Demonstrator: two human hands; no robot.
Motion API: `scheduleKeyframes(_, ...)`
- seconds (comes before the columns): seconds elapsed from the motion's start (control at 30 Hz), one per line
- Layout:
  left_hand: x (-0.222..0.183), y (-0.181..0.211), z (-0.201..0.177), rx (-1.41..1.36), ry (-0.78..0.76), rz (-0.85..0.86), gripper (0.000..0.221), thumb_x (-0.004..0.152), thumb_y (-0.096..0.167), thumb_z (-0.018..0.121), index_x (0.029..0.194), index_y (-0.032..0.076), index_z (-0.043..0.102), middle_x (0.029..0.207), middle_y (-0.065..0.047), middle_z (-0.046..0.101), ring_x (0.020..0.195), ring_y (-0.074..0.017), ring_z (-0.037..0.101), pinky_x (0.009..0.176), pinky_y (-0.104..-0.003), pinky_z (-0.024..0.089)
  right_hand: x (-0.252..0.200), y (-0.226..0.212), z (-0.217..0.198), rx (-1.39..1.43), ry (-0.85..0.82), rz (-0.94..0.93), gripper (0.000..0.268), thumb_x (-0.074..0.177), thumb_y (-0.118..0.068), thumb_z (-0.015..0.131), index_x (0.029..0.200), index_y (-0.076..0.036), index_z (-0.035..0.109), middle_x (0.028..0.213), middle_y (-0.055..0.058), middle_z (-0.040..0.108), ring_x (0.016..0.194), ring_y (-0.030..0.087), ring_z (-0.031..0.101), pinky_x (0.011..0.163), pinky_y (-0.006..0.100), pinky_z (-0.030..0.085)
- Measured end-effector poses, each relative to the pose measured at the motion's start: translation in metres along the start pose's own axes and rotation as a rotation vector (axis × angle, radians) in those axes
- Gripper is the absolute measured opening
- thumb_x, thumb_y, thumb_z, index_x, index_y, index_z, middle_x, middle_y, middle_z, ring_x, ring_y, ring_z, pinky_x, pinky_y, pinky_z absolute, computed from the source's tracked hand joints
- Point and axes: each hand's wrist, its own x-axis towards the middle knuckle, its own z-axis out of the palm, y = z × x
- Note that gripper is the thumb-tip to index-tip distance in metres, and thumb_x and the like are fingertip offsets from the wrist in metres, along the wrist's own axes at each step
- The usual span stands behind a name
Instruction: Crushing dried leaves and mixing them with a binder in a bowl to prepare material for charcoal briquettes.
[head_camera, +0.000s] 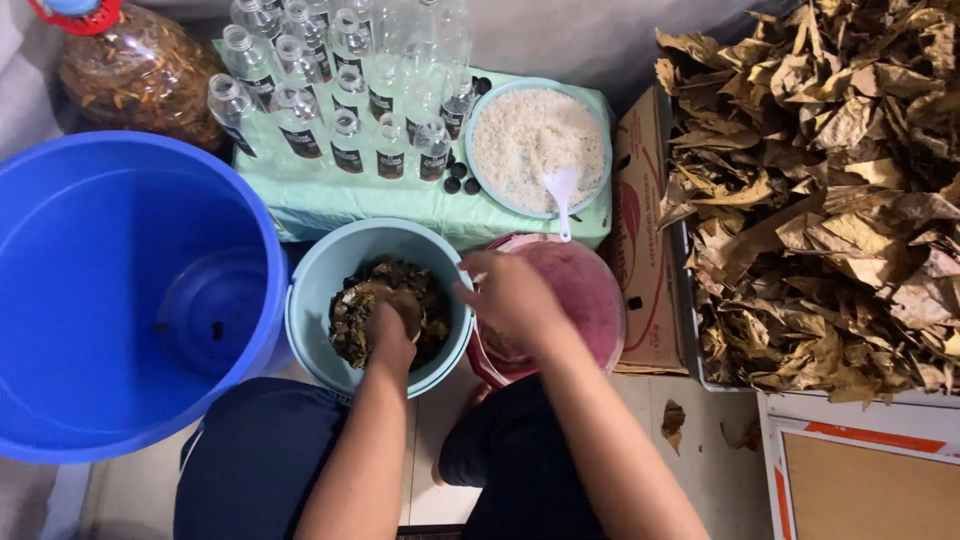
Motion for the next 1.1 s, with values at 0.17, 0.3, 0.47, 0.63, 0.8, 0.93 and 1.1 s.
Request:
scheduleKeyframes(0.17,0.038,-0.023,0.000,-0.081,0.058,0.131,0.054,0.102,0.029,0.063,0.151,0.013,0.045,0.146,-0.018,0.044,0.080,-0.0212,0.056,0.068,-0.054,0.047,-0.054,0.033,-0.090,-0.140,0.196,0.237,0.032,0.088,-0.027,0.071,0.117,-0.014,0.078,0.100,0.018,0.079,0.101,0.041,0.073,0.086,0.053,0.059)
scheduleKeyframes(0.3,0.054,-0.037,0.003,-0.348,-0.176,0.109,0.054,0.103,0.001,0.051,0.151,0.007,0.028,0.134,-0.021,0.044,0.107,-0.0357,0.068,0.096,-0.053,0.067,-0.066,0.173,-0.129,-0.498,0.426,0.468,0.024,0.089,-0.039,0.071,0.106,-0.025,0.081,0.089,0.007,0.078,0.089,0.036,0.075,0.079,0.051,0.062)
scheduleKeyframes(0.47,0.023,-0.030,0.001,-0.296,-0.215,0.157,0.014,0.104,0.003,0.042,0.116,0.011,0.045,0.100,-0.016,0.071,0.057,-0.0154,0.049,0.039,-0.024,0.028,-0.064,0.226,-0.179,-0.661,0.533,0.587,0.012,0.106,-0.020,0.073,0.100,-0.015,0.083,0.082,0.000,0.080,0.057,0.009,0.063,0.041,0.024,0.044)
scheduleKeyframes(0.63,0.017,-0.023,-0.009,-0.145,-0.041,0.129,0.058,0.100,0.070,0.054,0.075,0.018,0.048,0.060,0.004,0.039,0.044,-0.0075,0.022,0.042,-0.025,0.014,-0.054,0.257,-0.195,-1.083,0.384,0.629,0.040,0.095,-0.023,0.063,0.130,-0.035,0.077,0.089,0.010,0.080,0.068,0.026,0.078,0.054,0.037,0.058)
scheduleKeyframes(0.8,-0.006,-0.011,-0.009,-0.203,-0.064,0.123,0.051,0.102,0.055,0.054,0.066,0.021,0.039,0.054,0.006,0.030,0.043,-0.0088,0.019,0.041,-0.026,0.014,-0.046,0.287,-0.195,-1.285,0.307,0.605,0.022,0.108,-0.040,0.058,0.120,-0.039,0.076,0.089,0.000,0.075,0.057,0.011,0.068,0.055,0.027,0.045)
scheduleKeyframes(0.93,-0.005,-0.014,-0.009,-0.204,-0.097,0.143,0.048,0.102,0.050,0.054,0.067,0.021,0.039,0.053,0.006,0.029,0.042,-0.0092,0.021,0.041,-0.026,0.017,-0.058,0.285,-0.195,-1.338,0.357,0.547,0.015,0.104,-0.027,0.065,0.103,-0.034,0.079,0.086,-0.003,0.074,0.054,0.008,0.065,0.054,0.025,0.045)
scheduleKeyframes(1.1,0.004,-0.018,-0.009,-0.219,-0.123,0.140,0.043,0.101,0.044,0.056,0.069,0.020,0.040,0.053,0.005,0.029,0.042,-0.0093,0.021,0.040,-0.026,0.016,-0.074,0.293,-0.198,-1.349,0.468,0.478,0.025,0.094,-0.050,0.077,0.108,-0.030,0.078,0.088,-0.004,0.070,0.061,0.008,0.064,0.060,0.024,0.050)
